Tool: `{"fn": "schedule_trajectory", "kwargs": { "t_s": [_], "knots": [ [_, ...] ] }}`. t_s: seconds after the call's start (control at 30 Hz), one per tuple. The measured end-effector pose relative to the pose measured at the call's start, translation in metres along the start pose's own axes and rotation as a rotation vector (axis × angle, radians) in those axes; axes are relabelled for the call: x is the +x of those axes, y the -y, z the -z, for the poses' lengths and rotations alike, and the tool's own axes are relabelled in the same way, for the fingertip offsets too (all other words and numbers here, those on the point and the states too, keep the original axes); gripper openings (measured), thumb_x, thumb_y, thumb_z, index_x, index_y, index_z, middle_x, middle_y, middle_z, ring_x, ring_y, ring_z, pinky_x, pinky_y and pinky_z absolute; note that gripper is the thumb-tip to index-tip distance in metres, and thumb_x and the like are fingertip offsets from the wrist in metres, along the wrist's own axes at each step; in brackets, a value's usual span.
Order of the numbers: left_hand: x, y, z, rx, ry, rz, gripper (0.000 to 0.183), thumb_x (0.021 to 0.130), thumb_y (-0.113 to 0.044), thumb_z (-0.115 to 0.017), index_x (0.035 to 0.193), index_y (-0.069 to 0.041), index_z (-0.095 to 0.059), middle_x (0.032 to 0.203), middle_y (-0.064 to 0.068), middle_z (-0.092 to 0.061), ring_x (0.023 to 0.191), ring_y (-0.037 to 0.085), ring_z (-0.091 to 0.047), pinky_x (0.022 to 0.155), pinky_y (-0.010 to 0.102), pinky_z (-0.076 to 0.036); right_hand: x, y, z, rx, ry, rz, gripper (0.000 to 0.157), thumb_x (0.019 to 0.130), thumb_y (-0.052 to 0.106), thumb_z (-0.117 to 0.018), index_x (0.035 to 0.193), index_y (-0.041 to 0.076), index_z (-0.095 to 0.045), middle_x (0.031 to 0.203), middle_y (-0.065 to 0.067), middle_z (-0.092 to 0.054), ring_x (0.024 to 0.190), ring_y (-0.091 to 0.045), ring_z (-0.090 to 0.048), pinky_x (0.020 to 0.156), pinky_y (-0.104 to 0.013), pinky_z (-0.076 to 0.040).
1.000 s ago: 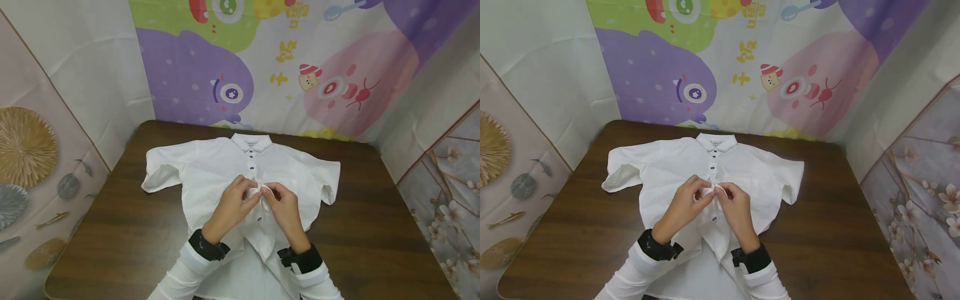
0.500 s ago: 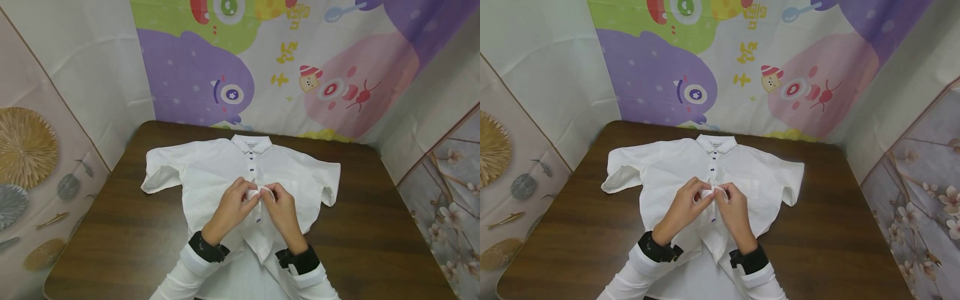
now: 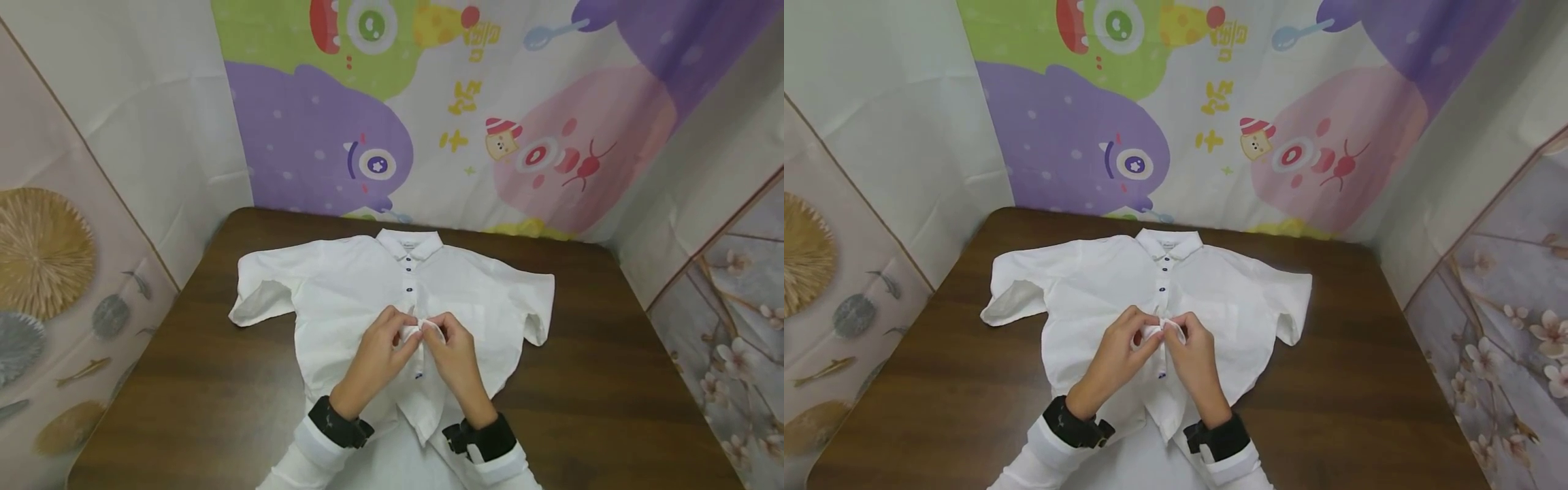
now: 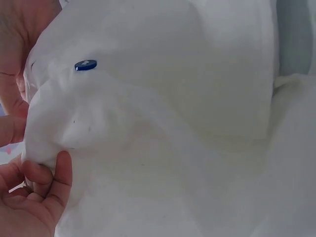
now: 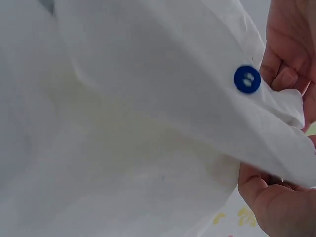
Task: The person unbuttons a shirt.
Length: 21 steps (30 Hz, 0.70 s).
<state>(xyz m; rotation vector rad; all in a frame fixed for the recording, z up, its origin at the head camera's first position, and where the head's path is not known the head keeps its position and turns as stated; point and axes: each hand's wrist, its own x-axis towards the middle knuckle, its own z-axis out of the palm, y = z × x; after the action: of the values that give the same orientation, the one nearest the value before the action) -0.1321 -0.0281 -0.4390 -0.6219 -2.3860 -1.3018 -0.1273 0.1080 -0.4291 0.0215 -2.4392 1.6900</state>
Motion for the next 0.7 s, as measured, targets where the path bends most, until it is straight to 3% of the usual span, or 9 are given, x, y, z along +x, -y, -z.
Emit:
{"fn": "schedule_trajectory", "kwargs": {
  "t_s": [0.3,0.7],
  "knots": [
    [-0.008,0.001,-0.009,-0.016,-0.061,0.003,0.015,0.085,-0.014,-0.067,0.095,-0.003,-0.065,0.074,0.002,-0.045,0.060,0.010,-0.044,0.055,0.016,-0.037,-0.004,-0.001,-0.003,0.118,-0.027,-0.127,0.011,0.086,0.004,-0.058,0.086,-0.007,-0.059,0.074,-0.005,-0.057,0.065,-0.004,-0.049,0.058,-0.017,-0.042],
    [-0.013,0.006,-0.016,-0.010,-0.122,-0.042,0.012,0.083,-0.011,-0.068,0.094,-0.005,-0.065,0.075,0.001,-0.047,0.061,0.009,-0.046,0.055,0.015,-0.038,-0.004,-0.005,-0.007,0.129,-0.056,-0.127,0.007,0.083,0.000,-0.057,0.081,-0.007,-0.057,0.067,0.000,-0.052,0.061,-0.005,-0.046,0.055,-0.018,-0.038]
  ]
}}
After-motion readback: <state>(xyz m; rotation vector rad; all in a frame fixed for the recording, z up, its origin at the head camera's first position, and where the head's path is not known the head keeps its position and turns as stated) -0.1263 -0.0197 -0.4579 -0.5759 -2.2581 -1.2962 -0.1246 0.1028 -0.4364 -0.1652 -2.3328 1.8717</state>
